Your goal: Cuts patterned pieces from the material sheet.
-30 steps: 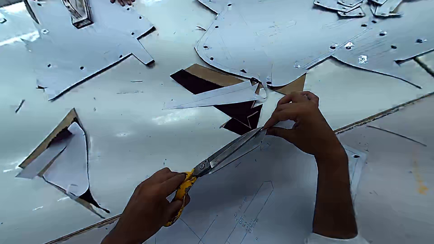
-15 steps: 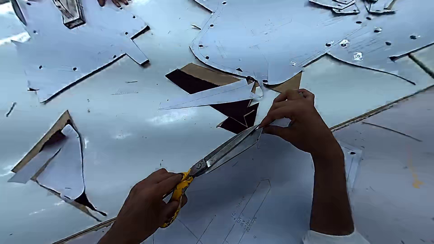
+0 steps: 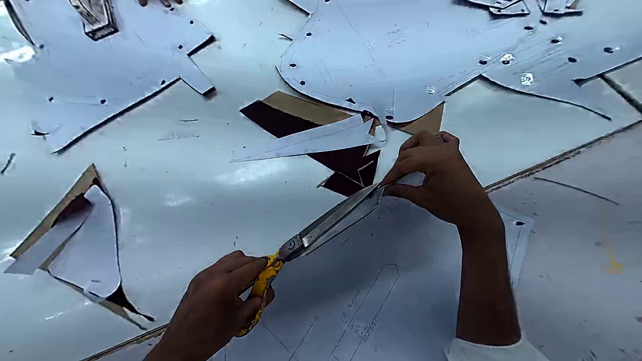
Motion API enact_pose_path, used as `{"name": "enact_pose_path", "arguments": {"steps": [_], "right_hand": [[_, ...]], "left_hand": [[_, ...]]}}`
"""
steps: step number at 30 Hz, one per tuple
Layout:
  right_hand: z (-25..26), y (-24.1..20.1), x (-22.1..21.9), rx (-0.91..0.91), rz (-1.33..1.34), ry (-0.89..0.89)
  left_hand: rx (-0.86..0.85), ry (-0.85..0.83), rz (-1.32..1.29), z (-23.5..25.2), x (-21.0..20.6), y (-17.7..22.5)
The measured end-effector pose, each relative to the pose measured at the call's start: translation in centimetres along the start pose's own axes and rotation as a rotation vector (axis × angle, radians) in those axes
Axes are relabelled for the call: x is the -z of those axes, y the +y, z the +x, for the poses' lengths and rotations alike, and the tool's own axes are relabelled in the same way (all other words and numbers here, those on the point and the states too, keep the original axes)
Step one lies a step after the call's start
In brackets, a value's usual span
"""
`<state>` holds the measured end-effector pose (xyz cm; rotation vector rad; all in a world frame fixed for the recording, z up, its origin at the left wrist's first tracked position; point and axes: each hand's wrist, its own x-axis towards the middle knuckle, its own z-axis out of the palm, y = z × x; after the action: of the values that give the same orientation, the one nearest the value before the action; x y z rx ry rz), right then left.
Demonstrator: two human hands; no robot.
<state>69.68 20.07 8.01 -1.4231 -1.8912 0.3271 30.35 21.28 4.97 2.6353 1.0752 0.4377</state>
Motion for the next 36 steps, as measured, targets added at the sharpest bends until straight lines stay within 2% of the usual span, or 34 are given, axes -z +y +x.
{"name": "enact_pose_path", "arguments": {"steps": [19,36], "right_hand": [[-0.04,0.08,-0.03,0.013,0.011,0.01],[-0.1,0.06,0.15,-0.004,-0.003,0.005]], "left_hand": [[-0.01,-0.01,-0.016,0.02,0.29,-0.34],[-0.027,0.067,-0.028,0.71,0.12,-0.14]]}}
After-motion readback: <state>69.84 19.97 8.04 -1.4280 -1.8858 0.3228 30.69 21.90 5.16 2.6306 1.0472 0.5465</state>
